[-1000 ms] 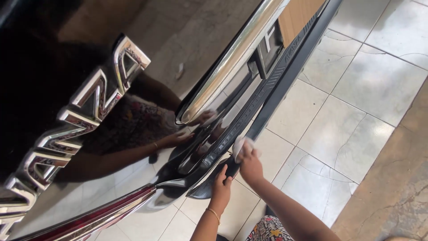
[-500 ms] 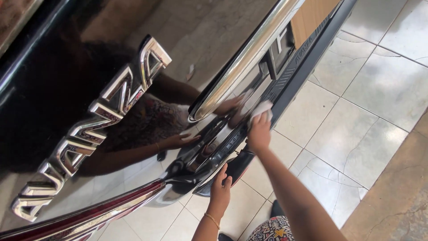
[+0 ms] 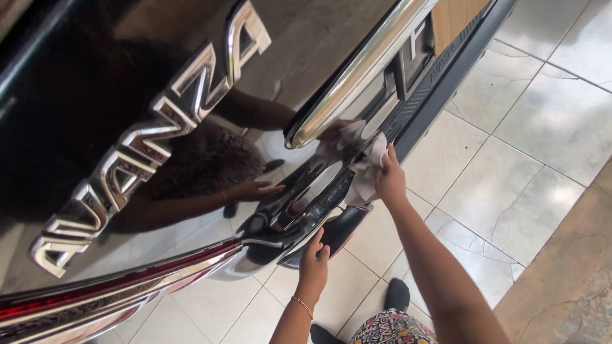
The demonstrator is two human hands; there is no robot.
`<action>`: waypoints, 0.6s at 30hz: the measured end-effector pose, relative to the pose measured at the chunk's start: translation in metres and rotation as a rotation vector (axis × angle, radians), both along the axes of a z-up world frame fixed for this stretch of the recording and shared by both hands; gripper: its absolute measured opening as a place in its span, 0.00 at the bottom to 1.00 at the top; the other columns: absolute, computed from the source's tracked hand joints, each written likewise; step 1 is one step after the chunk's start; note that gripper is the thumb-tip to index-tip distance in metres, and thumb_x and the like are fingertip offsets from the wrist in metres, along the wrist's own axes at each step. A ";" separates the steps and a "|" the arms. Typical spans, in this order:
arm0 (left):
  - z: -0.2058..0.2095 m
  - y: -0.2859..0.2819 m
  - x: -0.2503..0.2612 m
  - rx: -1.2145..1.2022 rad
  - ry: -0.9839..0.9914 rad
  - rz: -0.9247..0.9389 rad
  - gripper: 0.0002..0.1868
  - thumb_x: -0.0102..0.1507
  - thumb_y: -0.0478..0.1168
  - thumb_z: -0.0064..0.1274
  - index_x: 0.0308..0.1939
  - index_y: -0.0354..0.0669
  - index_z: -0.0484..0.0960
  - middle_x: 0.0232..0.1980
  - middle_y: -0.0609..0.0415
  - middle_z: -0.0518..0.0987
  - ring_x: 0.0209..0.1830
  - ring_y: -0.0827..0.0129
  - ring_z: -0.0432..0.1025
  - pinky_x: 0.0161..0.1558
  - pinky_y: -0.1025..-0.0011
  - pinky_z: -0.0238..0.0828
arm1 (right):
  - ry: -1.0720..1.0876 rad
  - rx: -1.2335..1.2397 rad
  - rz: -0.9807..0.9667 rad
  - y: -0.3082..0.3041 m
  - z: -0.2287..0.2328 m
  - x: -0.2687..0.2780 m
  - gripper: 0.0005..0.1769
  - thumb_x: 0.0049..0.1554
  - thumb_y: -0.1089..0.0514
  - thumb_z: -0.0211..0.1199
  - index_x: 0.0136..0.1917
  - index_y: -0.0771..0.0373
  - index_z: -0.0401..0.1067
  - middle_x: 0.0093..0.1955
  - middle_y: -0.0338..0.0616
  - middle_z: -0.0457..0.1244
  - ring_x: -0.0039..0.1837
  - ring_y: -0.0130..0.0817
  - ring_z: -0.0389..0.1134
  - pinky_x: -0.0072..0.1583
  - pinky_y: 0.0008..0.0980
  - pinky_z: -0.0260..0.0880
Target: Cleaning the rear exterior of a black car with a cloth and soapy water.
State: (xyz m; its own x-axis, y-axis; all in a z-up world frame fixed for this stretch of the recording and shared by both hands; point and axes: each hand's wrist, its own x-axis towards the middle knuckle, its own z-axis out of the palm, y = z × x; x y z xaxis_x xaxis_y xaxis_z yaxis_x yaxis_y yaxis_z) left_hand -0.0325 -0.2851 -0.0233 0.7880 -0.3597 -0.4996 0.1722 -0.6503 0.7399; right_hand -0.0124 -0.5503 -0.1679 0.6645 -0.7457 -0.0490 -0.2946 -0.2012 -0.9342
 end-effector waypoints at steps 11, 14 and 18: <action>-0.026 0.030 -0.015 -0.014 -0.068 0.098 0.27 0.69 0.37 0.45 0.74 0.52 0.67 0.70 0.49 0.69 0.66 0.63 0.68 0.65 0.66 0.65 | 0.064 -0.617 0.451 0.159 0.052 -0.047 0.25 0.44 0.65 0.62 0.57 0.62 0.73 0.65 0.63 0.61 0.60 0.66 0.62 0.61 0.53 0.66; 0.007 0.018 -0.019 -0.089 -0.039 0.111 0.27 0.68 0.37 0.44 0.72 0.54 0.71 0.69 0.51 0.72 0.65 0.64 0.70 0.63 0.67 0.69 | -0.283 -0.067 0.647 0.132 0.035 -0.053 0.28 0.45 0.66 0.68 0.61 0.66 0.75 0.62 0.60 0.67 0.66 0.56 0.66 0.65 0.46 0.65; 0.048 0.013 -0.024 -0.086 0.024 0.130 0.27 0.67 0.38 0.46 0.72 0.56 0.69 0.70 0.56 0.72 0.63 0.66 0.71 0.63 0.69 0.67 | -0.321 0.419 0.129 0.090 0.072 -0.031 0.20 0.62 0.69 0.50 0.64 0.68 0.73 0.71 0.54 0.55 0.69 0.39 0.61 0.64 0.34 0.65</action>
State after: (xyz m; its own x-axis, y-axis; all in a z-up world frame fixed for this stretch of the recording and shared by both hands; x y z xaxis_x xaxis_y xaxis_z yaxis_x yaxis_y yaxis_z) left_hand -0.0561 -0.2717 0.0252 0.8189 -0.2977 -0.4907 0.2693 -0.5558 0.7865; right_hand -0.0436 -0.4603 -0.0959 0.7800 -0.6170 -0.1042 0.0209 0.1922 -0.9811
